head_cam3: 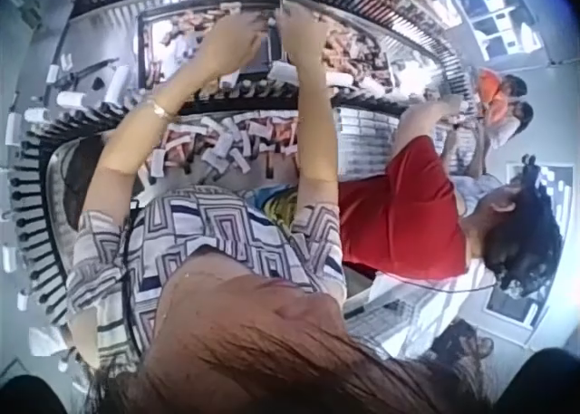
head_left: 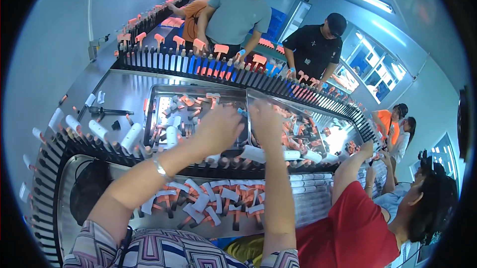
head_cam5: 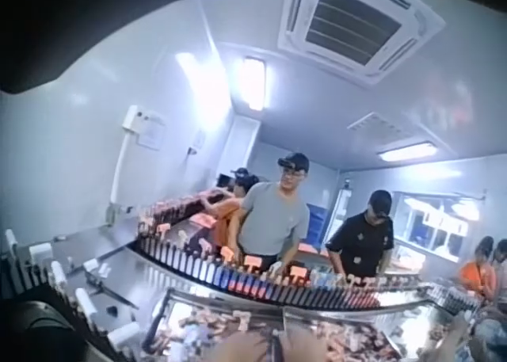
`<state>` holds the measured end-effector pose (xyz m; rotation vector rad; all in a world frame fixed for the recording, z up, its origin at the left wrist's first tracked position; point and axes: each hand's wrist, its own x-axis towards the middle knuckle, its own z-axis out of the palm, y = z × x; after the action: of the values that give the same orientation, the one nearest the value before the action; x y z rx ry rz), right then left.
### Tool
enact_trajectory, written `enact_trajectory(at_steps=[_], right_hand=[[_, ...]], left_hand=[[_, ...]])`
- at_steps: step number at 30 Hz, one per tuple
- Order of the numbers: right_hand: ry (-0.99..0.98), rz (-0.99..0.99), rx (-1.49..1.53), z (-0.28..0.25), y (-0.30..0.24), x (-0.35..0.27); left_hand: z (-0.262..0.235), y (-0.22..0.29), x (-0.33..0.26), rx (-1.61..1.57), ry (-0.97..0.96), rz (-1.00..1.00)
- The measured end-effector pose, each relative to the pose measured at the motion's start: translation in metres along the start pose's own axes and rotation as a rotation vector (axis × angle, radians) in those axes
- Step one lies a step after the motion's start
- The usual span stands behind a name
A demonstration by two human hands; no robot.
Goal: Sorting small components and placing them into slots on an assembly line conveyor.
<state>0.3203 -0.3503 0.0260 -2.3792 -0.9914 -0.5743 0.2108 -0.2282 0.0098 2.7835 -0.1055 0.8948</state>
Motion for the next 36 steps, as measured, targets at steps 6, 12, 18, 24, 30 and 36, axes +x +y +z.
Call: enact_trajectory(at_steps=[6,12,18,24,30,36], right_hand=[[-0.233,-0.017,0.039,0.055,-0.009,-0.018],[-0.072,-0.204,0.285,0.065,-0.046,-0.031],[0.174,-0.281,0.204,-0.028,-0.044,-0.011],[0.134,-0.051,-0.036,-0.049,0.01,0.009],[-0.319,0.255,0.236,0.049,0.042,-0.054],[-0.338,0.003,-0.02,0.056,-0.011,-0.039]], left_hand=[[0.009,-0.012,-0.025,0.189,-0.578,-0.12],[0.0,-0.047,-0.061,0.168,-0.379,-0.142],[-0.045,-0.05,-0.068,0.105,-0.028,-0.111],[-0.045,0.012,0.008,0.002,0.146,0.115],[0.018,0.024,0.006,0.18,-0.856,-0.085],[0.0,-0.007,-0.021,0.162,-0.693,-0.255]])
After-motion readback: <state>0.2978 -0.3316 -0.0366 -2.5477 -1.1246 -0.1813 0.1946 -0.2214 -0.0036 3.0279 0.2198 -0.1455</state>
